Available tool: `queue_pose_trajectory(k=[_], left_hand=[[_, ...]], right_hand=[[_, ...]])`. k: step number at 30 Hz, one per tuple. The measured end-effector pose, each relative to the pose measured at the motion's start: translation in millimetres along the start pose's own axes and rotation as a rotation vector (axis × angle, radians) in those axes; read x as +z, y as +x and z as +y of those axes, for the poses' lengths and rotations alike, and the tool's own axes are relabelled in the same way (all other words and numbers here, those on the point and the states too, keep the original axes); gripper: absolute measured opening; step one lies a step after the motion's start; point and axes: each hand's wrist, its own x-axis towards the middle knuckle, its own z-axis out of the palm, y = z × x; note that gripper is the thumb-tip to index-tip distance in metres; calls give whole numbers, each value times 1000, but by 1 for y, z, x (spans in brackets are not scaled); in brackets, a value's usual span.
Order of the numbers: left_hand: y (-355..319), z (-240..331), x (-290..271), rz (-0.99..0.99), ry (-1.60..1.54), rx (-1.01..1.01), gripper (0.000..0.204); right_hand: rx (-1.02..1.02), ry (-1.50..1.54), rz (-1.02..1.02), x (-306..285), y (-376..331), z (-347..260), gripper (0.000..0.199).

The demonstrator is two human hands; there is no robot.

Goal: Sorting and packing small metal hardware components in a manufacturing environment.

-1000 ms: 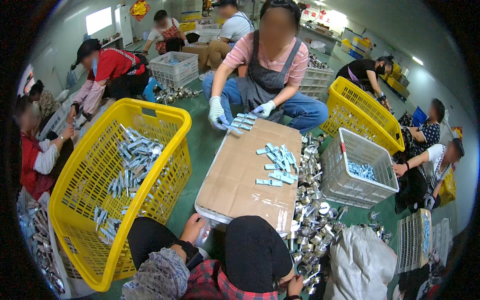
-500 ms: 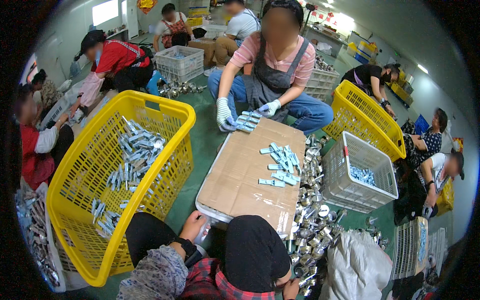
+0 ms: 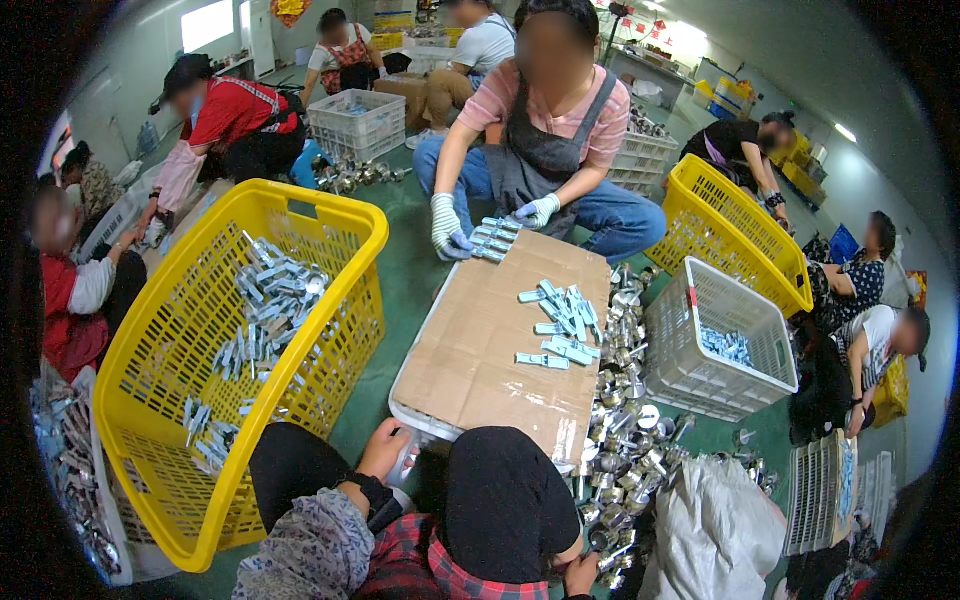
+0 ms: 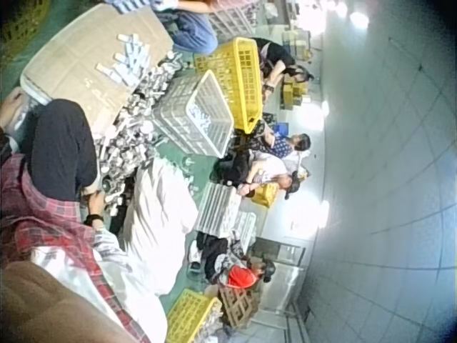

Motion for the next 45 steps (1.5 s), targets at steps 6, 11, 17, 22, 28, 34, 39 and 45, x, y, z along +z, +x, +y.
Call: queue_pose_trajectory(k=[6,11,17,22,28,34,39,45], left_hand=[[2,-3,2,-15,16,-13,18],[3,-6,-2,-13,16,8,17],[3,-6,-3,-8,11,19,17],[7,-5,2,-23,30,6,17],[4,-2,0,2,45,-20,17],[-2,3,4,-31,47,-36,18],[0,2,-4,-28,12,-17,14],[7,8,5,-65,143,-27,16]], right_hand=[[19,91,24,7,13,11,19],[18,62,-5,13,12,21,16],[-5,128,44,13,4,14,14],[-30,128,70,9,14,13,16],[-69,103,48,5,0,0,18],[-105,191,128,5,6,10,10],[-79,118,35,5,-6,-8,20],[-1,280,45,-10,-7,-16,24]])
